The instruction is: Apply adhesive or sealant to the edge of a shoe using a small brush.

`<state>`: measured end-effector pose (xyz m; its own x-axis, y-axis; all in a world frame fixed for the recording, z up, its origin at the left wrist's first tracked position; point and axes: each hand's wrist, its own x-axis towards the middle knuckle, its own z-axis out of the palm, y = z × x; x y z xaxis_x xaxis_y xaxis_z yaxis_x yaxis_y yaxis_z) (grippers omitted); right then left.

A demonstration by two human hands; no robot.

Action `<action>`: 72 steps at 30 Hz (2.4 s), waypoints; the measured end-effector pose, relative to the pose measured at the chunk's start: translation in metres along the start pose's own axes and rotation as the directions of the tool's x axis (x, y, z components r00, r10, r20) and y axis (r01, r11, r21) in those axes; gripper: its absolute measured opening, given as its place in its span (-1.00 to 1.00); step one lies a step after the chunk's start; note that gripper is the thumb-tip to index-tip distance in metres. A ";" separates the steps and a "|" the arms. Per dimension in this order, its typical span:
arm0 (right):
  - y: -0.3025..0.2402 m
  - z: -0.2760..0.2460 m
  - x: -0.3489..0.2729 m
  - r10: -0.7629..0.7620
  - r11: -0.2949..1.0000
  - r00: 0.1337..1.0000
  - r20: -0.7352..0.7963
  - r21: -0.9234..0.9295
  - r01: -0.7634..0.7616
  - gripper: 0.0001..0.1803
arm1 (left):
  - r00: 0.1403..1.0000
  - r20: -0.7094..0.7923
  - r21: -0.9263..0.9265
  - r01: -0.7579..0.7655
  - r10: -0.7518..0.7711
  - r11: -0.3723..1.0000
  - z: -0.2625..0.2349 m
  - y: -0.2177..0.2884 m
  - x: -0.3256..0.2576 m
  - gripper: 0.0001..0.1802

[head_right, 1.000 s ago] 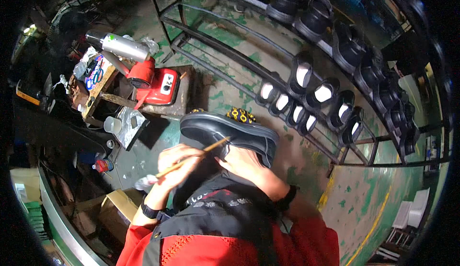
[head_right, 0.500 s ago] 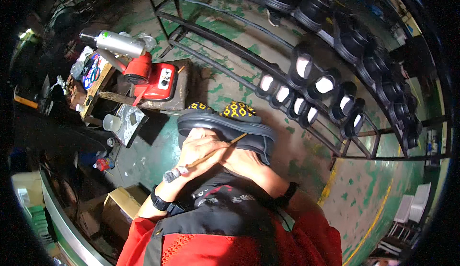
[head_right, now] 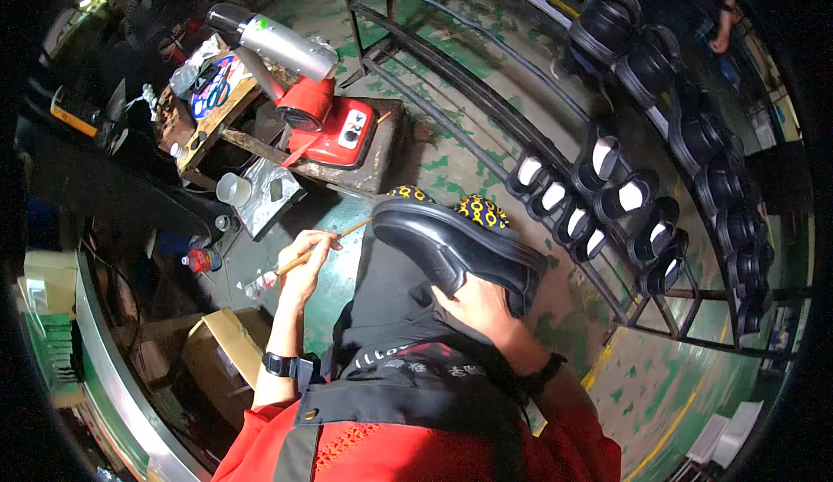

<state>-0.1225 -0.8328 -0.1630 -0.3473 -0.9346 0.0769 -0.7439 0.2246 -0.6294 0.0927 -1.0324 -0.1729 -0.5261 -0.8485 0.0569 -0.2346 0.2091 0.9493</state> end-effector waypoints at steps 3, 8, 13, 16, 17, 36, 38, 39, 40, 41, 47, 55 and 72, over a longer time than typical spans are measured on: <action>0.002 -0.007 0.004 -0.055 0.997 0.998 -0.033 0.047 0.057 -0.63 | 0.991 0.015 -0.016 0.130 -0.130 0.991 0.000 -0.031 -0.010 -0.83; 0.017 -0.009 -0.003 -0.099 0.966 0.945 -0.310 0.197 0.165 -0.69 | 0.985 -0.080 -0.237 0.132 -0.154 0.963 0.007 -0.013 -0.004 -0.63; 0.008 -0.021 -0.005 -0.104 0.942 0.928 -0.358 0.264 0.208 -0.73 | 1.000 0.024 -0.440 0.020 -0.010 0.898 0.047 0.034 0.026 -0.53; -0.014 -0.038 -0.005 -0.086 0.963 0.934 -0.347 0.210 0.166 -0.71 | 0.985 0.167 -0.513 0.115 -0.032 0.851 0.074 0.051 0.039 -0.41; -0.021 -0.045 -0.004 -0.150 0.975 0.937 -0.314 0.112 0.193 -0.69 | 0.975 0.198 -0.507 0.011 0.104 0.862 0.079 0.054 0.039 -0.38; 0.000 -0.181 -0.099 0.014 0.994 0.996 -0.092 0.105 -0.004 -0.01 | 0.781 0.434 -0.790 0.569 -0.449 0.228 0.152 0.004 0.053 -0.54; 0.005 -0.164 -0.095 0.004 1.000 0.999 -0.051 -0.005 -0.004 0.06 | 0.747 0.472 -0.727 0.630 -0.468 0.273 0.157 0.031 0.047 -0.53; 0.008 -0.159 -0.092 -0.002 0.992 0.993 -0.121 0.123 0.017 0.04 | 0.719 0.495 -0.673 0.673 -0.488 0.307 0.159 0.041 0.045 -0.53; 0.012 -0.158 -0.091 0.003 0.983 0.985 -0.171 0.180 0.028 0.03 | 0.704 0.571 -0.629 0.706 -0.423 0.327 0.162 0.038 0.048 -0.53; 0.016 -0.161 -0.091 0.011 0.971 0.975 -0.220 0.235 0.042 0.02 | 0.704 0.573 -0.626 0.707 -0.420 0.329 0.166 0.035 0.048 -0.53; 0.032 -0.175 -0.101 0.108 0.967 0.941 -0.321 0.255 -0.024 0.01 | 0.566 0.685 -0.400 0.818 -0.458 0.412 0.183 0.036 0.050 -0.59; 0.016 -0.189 -0.119 0.203 0.978 0.899 -0.388 0.123 -0.168 -0.03 | 0.483 0.765 -0.299 0.853 -0.427 0.428 0.211 0.053 0.044 -0.56; -0.058 -0.171 -0.042 -0.223 0.951 0.876 -0.427 -0.294 0.098 -0.15 | 0.993 0.058 -0.378 0.120 -0.106 0.918 0.207 0.026 0.056 -0.67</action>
<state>-0.1624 -0.7595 0.0027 -0.3825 -0.7511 0.5382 -0.9093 0.2027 -0.3634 -0.1119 -0.9738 -0.2092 -0.5445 -0.8365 -0.0621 0.0309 -0.0940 0.9951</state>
